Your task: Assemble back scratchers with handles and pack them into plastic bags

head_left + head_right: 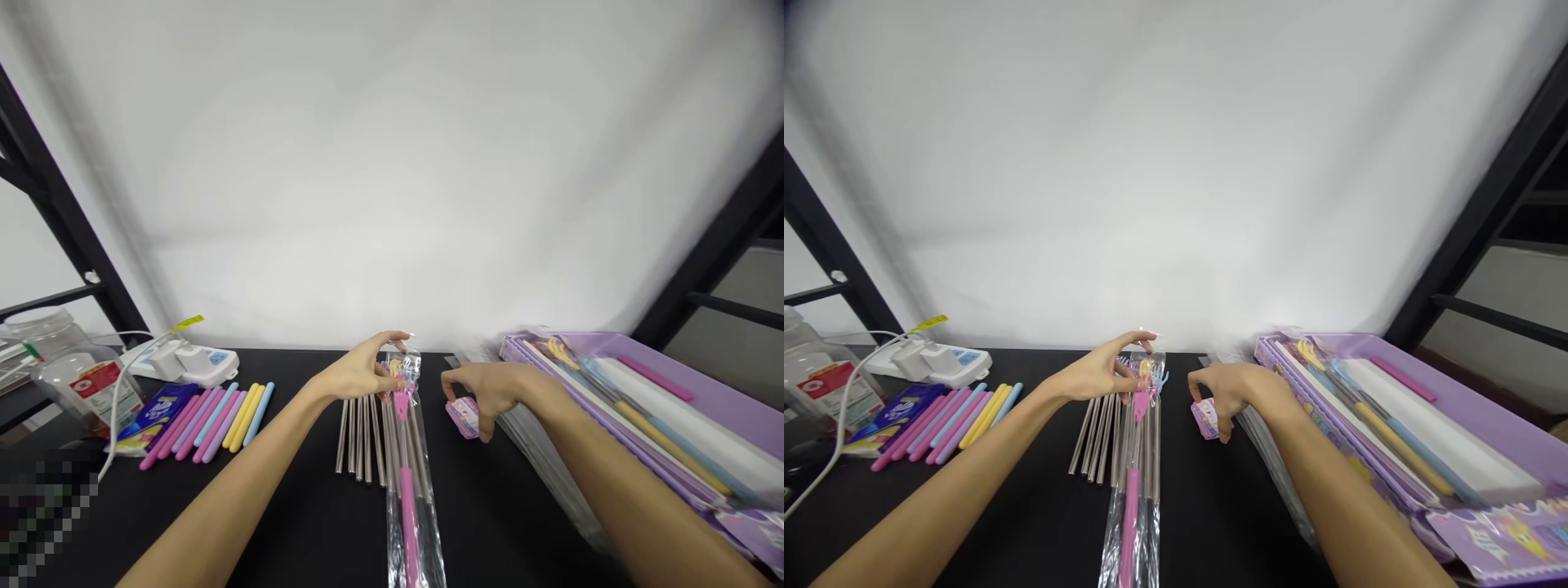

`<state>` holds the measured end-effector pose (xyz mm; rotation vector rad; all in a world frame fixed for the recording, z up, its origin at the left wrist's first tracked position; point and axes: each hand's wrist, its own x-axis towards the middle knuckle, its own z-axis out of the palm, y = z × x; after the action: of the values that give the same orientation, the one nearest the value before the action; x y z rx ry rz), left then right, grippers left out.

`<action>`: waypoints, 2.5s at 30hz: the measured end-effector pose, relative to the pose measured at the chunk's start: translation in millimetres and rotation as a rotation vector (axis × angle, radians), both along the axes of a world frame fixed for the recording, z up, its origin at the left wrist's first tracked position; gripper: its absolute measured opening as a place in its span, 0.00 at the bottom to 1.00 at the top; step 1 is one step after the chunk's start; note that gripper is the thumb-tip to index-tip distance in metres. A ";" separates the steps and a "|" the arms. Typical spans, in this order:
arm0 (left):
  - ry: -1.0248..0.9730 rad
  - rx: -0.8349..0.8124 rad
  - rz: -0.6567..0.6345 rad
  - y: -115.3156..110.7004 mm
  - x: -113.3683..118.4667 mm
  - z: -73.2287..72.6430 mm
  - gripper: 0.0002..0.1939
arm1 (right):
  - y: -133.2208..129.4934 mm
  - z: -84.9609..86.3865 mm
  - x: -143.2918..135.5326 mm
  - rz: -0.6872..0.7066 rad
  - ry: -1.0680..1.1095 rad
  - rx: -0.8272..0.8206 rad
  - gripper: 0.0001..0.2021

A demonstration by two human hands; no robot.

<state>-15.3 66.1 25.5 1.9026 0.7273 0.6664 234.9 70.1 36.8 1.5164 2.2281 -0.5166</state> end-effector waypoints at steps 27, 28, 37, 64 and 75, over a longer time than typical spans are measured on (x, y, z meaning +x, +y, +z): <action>0.041 -0.008 0.014 -2.3 2.9 -2.6 0.35 | 5.7 -1.9 12.4 -0.031 0.151 -0.021 0.30; 0.042 -0.007 0.015 -2.2 3.0 -2.7 0.35 | 5.8 -2.2 12.7 -0.026 0.155 -0.019 0.30; 0.022 0.009 0.016 -0.7 3.7 -5.7 0.36 | 13.6 -7.9 18.1 0.000 0.281 -0.021 0.29; 0.024 -0.041 0.005 -2.8 3.0 -2.8 0.36 | 4.5 -3.6 10.3 -0.039 0.116 -0.006 0.35; 0.034 -0.024 0.003 -1.1 3.0 -6.2 0.37 | 2.9 0.5 12.0 -0.032 0.156 0.014 0.28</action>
<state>-12.3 65.0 19.3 1.8954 0.7566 0.6254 247.0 73.0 37.3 1.5702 2.3309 -0.6502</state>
